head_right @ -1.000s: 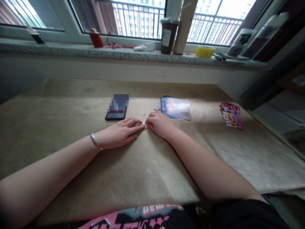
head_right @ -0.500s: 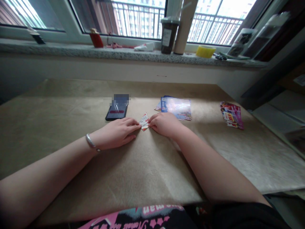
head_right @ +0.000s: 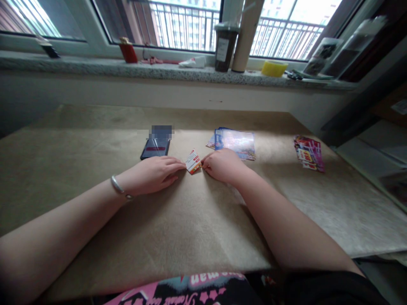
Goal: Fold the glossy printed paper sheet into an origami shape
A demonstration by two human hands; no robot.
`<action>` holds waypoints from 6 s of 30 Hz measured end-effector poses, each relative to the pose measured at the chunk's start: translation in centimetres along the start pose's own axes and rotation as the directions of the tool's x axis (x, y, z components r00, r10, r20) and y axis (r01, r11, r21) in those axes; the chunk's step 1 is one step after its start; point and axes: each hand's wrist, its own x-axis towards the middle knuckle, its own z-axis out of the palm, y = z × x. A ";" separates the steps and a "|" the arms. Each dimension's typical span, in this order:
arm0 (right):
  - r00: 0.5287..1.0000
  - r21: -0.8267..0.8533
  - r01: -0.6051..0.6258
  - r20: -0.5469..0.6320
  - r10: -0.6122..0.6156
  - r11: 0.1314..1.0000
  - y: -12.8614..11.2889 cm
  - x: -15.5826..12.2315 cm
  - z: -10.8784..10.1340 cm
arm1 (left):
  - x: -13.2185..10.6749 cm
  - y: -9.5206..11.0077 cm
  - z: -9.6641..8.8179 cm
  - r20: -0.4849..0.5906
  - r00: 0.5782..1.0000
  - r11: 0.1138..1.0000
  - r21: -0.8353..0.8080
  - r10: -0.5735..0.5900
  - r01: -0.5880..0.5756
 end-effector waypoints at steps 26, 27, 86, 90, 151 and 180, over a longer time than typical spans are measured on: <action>0.977 0.170 0.002 -0.212 0.035 0.986 -0.8 0.7 2.5 | 0.0 -0.3 1.4 -0.150 0.986 0.991 -0.103 0.073 -0.089; 0.975 0.178 0.031 -0.220 0.010 0.984 -0.8 0.8 2.6 | 0.0 -0.3 1.4 -0.159 0.983 0.988 -0.109 0.094 -0.112; 0.970 0.397 -0.064 -0.192 0.152 0.916 -1.9 1.7 3.2 | 0.6 -0.2 1.8 -0.237 0.958 0.987 -0.055 -0.161 0.153; 0.960 0.518 -0.160 -0.117 0.255 0.840 -1.9 1.7 3.2 | 0.7 -0.1 1.8 -0.217 0.959 0.983 -0.060 -0.181 0.172; 0.967 0.367 -0.041 -0.220 0.129 0.929 -2.4 0.8 2.6 | 0.7 -0.4 2.3 -0.290 0.935 0.964 -0.226 -0.205 0.141; 0.982 -0.036 -0.189 -0.023 0.188 0.981 -3.8 0.7 0.4 | 0.4 0.4 0.4 -0.060 0.980 0.968 0.153 -0.192 0.199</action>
